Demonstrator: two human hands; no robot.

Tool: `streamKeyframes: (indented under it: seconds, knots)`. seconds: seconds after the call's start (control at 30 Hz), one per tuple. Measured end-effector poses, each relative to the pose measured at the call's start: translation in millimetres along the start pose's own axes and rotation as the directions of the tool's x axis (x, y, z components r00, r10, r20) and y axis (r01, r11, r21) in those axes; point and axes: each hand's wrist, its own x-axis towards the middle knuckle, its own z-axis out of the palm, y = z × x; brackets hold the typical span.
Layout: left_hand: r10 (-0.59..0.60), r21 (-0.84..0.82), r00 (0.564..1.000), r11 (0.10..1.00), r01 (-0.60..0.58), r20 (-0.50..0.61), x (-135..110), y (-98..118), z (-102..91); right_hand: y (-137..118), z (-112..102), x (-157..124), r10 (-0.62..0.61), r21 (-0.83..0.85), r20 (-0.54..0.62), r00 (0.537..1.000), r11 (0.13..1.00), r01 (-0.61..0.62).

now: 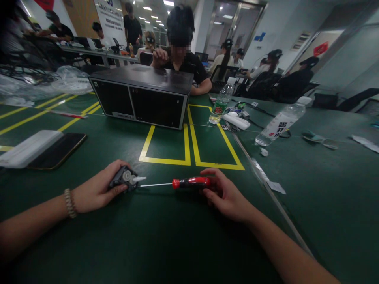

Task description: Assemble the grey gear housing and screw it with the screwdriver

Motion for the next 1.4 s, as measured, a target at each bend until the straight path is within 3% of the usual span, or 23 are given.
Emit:
streamKeyframes:
  seconds: [0.77, 1.4]
  knots:
    - [-0.019, -0.002, 1.0, 1.0, 0.019, -0.005, -0.6, 3.7, -0.6, 3.7, -1.3, 2.9, 0.036, 0.004, -0.03, 0.999, 0.999, -0.036]
    - [-0.001, -0.01, 0.999, 1.0, 0.0, -0.048, -1.3, 4.9, 2.0, 2.2, 1.5, -0.9, -0.036, -0.003, -0.057, 0.998, 0.999, 0.035]
